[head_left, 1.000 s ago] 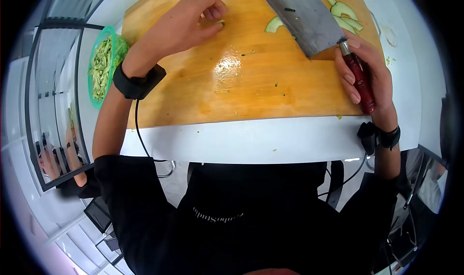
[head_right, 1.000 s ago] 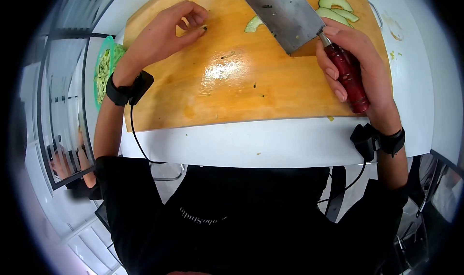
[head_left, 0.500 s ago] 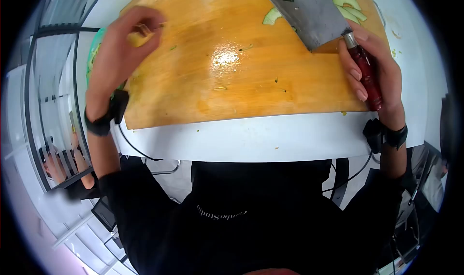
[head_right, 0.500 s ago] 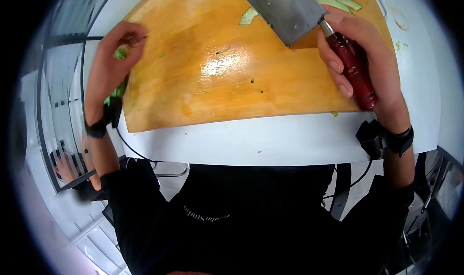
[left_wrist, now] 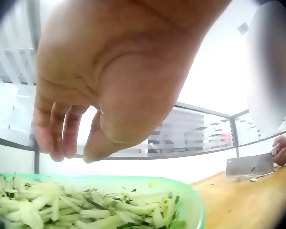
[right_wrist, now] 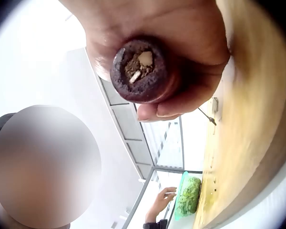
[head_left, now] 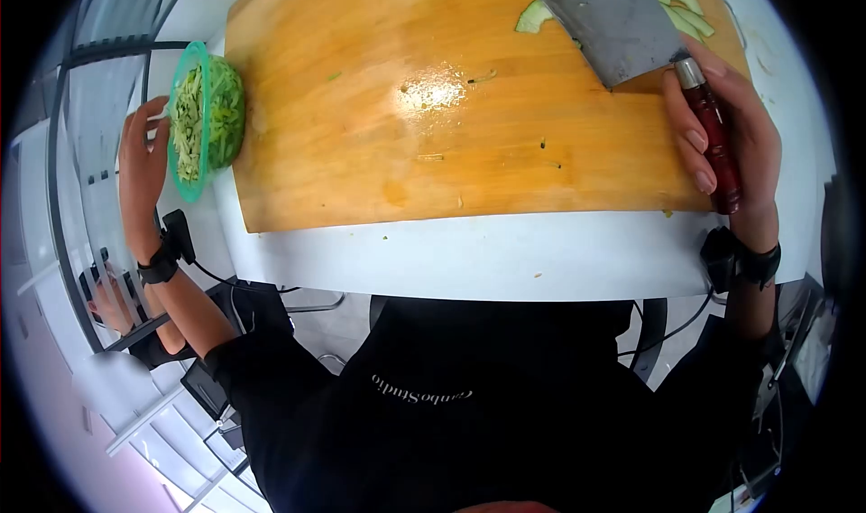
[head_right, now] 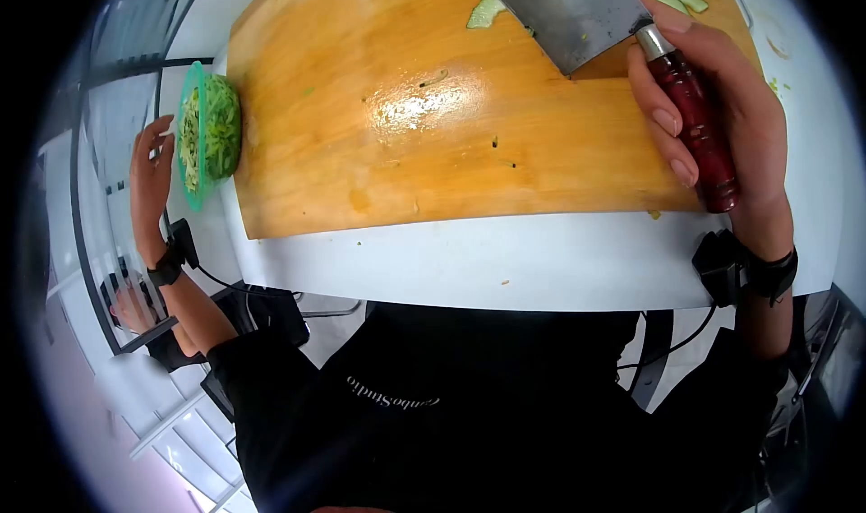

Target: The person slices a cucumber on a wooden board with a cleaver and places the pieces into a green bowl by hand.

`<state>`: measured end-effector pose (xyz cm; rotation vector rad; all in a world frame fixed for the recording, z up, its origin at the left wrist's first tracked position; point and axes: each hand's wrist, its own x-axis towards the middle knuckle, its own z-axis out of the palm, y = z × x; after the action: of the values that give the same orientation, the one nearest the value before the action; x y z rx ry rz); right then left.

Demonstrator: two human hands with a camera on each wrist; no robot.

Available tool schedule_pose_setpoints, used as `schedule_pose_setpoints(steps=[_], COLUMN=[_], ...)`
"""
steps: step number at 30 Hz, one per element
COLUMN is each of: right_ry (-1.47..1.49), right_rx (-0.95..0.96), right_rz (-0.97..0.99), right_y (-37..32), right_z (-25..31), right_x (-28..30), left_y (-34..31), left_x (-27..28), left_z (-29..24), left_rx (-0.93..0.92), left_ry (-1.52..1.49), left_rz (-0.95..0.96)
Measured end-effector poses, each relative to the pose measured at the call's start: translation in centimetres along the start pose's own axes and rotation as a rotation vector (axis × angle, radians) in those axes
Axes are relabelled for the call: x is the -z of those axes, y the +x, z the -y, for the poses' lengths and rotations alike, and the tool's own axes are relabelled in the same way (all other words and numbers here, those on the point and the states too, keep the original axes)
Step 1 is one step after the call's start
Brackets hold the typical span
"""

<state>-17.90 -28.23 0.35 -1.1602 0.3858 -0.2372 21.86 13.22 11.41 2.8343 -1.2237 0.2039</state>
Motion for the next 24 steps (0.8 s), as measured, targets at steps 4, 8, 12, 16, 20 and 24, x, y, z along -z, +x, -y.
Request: schedule_pose_setpoints(steps=[4,8,12,16,20,24], right_ry=[0.039,0.014,0.027,0.022,-0.014,-0.033], right_rx=[0.028,0.052,0.049,0.054,0.063,0.065], right_rz=[0.022,0.049,0.064,0.068,0.055,0.085], right_y=[0.3,0.3,0.2,0.1,0.1,0.2], right_z=[-0.1,-0.1,0.1,0.1,0.1,-0.1], right_x=[0.1,0.4,0.4,0.4,0.3,0.6], left_y=[1.1,1.5,2.0,2.7,3.1,3.0], left_x=[-0.6,-2.5,-4.5,-6.3,-6.5,-6.3], left_z=[-6.9,-12.9,-15.8,-15.4,-15.3,-15.7], left_rx=[-0.13,-0.342,-0.475,-0.475,-0.435,-0.418], left_ry=[-0.105,-0.15,-0.13,-0.157,-0.183,-0.229], left_rz=[0.048,0.143,0.178,0.237,0.304,0.321])
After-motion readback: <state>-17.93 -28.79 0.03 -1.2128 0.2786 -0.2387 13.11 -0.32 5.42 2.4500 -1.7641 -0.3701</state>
